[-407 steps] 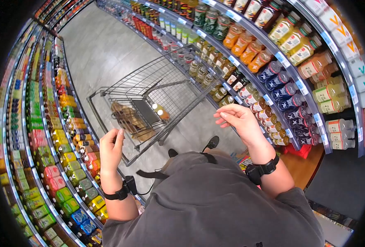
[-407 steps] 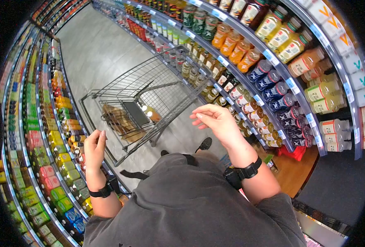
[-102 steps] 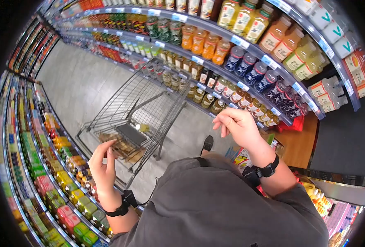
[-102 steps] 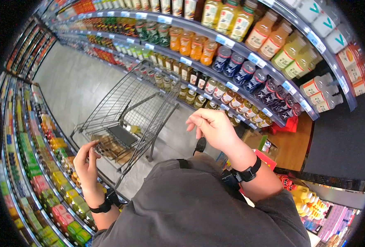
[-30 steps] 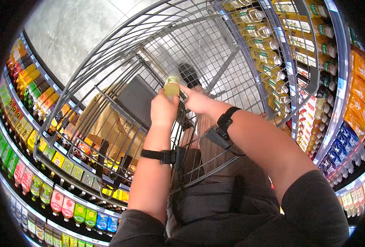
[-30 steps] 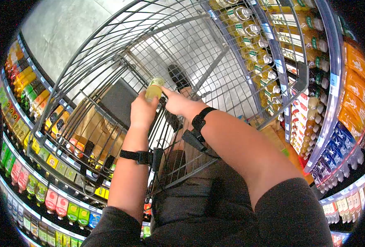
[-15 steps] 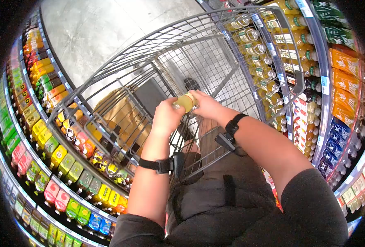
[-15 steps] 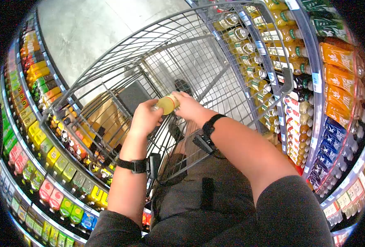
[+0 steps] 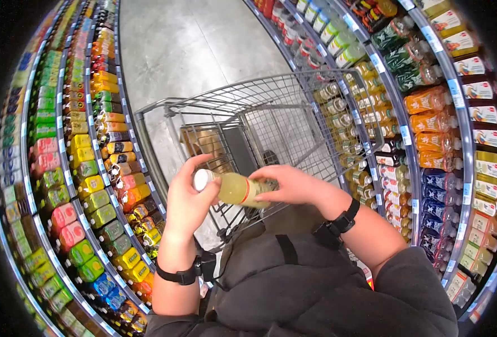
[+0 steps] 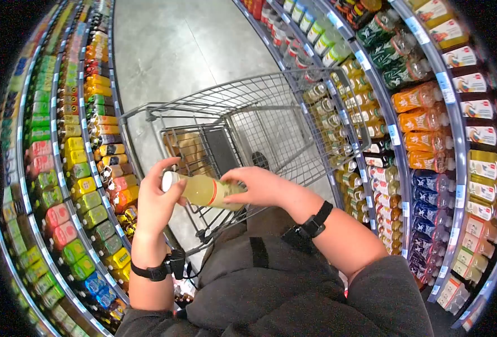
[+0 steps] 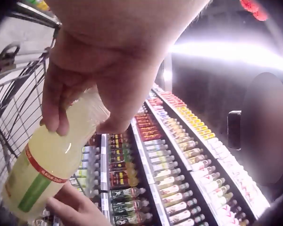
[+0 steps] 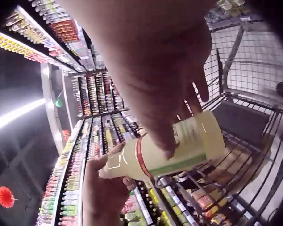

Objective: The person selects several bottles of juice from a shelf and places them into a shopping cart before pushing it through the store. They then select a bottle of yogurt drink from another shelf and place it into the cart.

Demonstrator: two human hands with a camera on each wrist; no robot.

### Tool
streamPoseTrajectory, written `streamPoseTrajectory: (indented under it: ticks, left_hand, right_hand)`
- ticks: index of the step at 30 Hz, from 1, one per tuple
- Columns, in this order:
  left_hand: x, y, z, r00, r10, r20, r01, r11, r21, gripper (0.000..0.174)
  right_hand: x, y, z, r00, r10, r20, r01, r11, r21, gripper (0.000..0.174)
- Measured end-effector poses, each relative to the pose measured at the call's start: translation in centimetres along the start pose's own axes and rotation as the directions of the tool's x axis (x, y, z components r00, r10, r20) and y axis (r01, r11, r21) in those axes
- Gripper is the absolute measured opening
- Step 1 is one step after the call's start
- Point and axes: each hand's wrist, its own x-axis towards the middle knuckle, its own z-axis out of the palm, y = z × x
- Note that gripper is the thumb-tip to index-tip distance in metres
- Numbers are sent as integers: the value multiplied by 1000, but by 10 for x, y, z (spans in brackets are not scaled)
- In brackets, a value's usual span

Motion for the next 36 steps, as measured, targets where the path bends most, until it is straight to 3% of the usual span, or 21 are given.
streamPoseTrajectory:
  ticks: [2,4,6,8,12,16,20,24,26,28,30,32,34,36]
  left_hand:
    - [-30,4,-18,998,55,-32,-59,989,-134,42]
    - [-57,14,-34,992,112,-51,-120,969,-215,42]
    - [-81,24,-46,981,177,-76,-192,942,-275,42]
    - [-100,23,-58,971,224,-86,-240,923,-302,41]
    - [-129,25,-69,953,289,-89,-302,882,-362,40]
    - [-152,18,-69,932,361,-46,-343,830,-439,41]
    - [-165,6,-57,915,398,72,-307,800,-515,42]
    - [-177,9,-38,891,414,184,-268,809,-522,43]
    - [-186,17,-24,878,436,200,-234,754,-614,46]
    - [-188,18,-15,850,442,285,-221,792,-569,51]
    - [-194,24,-3,786,448,426,-287,875,-391,56]
    - [-197,30,15,699,471,538,-338,881,-332,58]
    - [-207,47,30,647,467,603,-441,874,-204,60]
    - [-213,61,51,621,488,613,-468,859,-209,61]
  right_hand:
    - [-7,-36,8,997,4,78,-8,999,47,58]
    - [-13,-71,19,977,-18,214,-43,960,278,60]
    - [-18,-84,36,971,-69,228,-9,945,326,60]
    - [-27,-105,47,944,-102,315,-92,833,545,57]
    - [-52,-143,60,936,-73,345,-124,847,517,54]
    - [-84,-160,80,953,-80,291,-124,773,622,54]
    - [-120,-170,106,983,-41,181,-73,812,580,58]
    - [-156,-171,126,999,10,42,-35,737,675,61]
    - [-174,-173,130,995,41,-88,33,709,704,60]
    - [-192,-177,130,980,50,-193,106,688,718,60]
    - [-210,-179,130,953,62,-295,182,664,725,59]
    - [-225,-179,130,891,71,-449,307,634,709,58]
    - [-243,-174,130,851,93,-517,349,637,688,57]
    - [-262,-171,128,816,103,-569,408,596,692,54]
